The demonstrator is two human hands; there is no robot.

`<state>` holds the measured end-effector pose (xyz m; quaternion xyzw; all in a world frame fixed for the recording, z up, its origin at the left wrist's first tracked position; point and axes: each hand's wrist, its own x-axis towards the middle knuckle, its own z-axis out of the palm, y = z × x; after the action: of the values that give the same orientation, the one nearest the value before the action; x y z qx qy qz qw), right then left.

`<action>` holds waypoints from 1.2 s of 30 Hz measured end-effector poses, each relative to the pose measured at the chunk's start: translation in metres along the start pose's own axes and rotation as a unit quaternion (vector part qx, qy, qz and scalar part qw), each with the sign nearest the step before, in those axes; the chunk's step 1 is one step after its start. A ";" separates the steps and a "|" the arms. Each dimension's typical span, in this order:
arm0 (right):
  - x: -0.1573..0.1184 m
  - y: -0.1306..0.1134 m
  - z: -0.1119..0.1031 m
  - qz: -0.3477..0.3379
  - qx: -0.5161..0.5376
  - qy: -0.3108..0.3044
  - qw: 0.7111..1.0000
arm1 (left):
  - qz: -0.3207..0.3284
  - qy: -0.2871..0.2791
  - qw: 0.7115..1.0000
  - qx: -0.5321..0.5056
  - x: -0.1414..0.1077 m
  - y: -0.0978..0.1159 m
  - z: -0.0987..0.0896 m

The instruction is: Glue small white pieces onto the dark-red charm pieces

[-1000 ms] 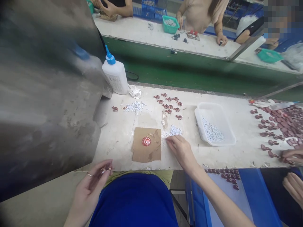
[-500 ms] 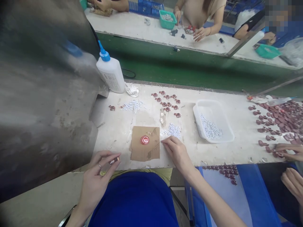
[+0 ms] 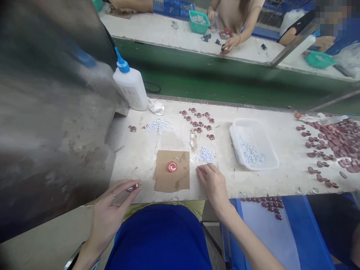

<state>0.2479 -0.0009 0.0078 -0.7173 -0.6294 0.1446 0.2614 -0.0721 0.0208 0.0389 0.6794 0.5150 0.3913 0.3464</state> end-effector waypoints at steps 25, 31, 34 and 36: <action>0.034 -0.062 0.000 -0.123 0.145 -0.086 0.978 | 0.030 0.029 0.999 -0.027 0.013 0.016 0.006; 0.033 -0.068 -0.006 -0.095 0.197 -0.061 0.974 | 0.034 0.007 0.998 -0.055 0.016 0.024 0.012; 0.027 -0.080 -0.012 -0.073 0.249 -0.058 0.964 | 0.036 0.006 0.997 -0.068 0.016 0.032 0.018; 0.021 -0.091 -0.016 -0.066 0.284 -0.068 0.954 | 0.041 0.003 0.996 -0.076 0.016 0.037 0.023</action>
<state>0.1847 0.0230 0.0748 -0.5589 -0.6242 0.3483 0.4204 -0.0334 0.0261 0.0640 0.6701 0.4565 0.4458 0.3792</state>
